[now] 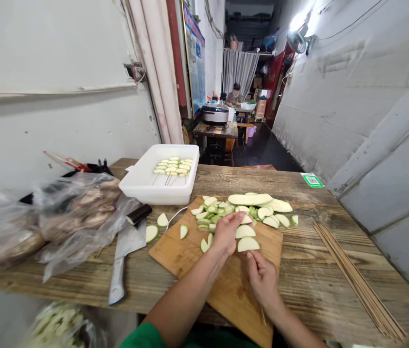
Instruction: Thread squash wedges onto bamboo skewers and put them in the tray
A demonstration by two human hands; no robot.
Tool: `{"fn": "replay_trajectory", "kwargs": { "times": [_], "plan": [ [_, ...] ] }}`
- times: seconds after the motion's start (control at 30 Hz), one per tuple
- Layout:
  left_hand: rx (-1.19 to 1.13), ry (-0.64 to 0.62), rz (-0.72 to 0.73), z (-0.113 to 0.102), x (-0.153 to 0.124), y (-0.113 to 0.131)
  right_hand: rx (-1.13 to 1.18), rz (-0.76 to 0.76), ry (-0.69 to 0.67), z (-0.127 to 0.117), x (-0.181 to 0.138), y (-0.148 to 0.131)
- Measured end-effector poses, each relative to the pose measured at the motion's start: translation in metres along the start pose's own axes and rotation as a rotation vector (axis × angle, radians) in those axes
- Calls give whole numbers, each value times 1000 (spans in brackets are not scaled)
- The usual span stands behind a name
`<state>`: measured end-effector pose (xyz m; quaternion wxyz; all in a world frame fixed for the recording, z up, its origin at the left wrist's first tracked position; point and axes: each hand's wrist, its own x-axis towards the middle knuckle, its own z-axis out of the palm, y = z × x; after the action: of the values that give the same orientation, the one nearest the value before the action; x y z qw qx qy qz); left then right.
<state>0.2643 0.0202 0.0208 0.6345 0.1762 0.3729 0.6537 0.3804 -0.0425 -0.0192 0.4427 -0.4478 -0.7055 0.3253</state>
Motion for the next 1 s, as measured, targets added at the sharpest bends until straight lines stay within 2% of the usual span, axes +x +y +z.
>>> {"fn": "replay_trajectory", "kwargs": {
  "times": [0.2, 0.4, 0.63, 0.77, 0.8, 0.87, 0.93, 1.0],
  "plan": [
    [-17, -46, -5, 5, -5, 2, 13, 8, 25, 1, 1, 4],
    [-135, -78, -183, 4, -4, 12, 53, 45, 44, 2, -1, 11],
    [-9, -93, -102, 3, -5, 2, 46, 39, 47, 1, 0, 2],
    [73, -71, -83, 2, -4, 5, 64, 72, 66, -6, 2, 3],
    [114, -49, -20, 0, -3, 7, 77, 91, 101, -11, 3, 5],
    [314, 16, 247, -4, -3, 10, 129, 137, 225, -21, 6, 11],
    [694, 70, 585, -8, -4, 9, 208, 184, 366, -32, 9, 17],
    [1150, 67, 798, -10, -6, 5, 265, 217, 443, -40, 12, 22]
  ]
}}
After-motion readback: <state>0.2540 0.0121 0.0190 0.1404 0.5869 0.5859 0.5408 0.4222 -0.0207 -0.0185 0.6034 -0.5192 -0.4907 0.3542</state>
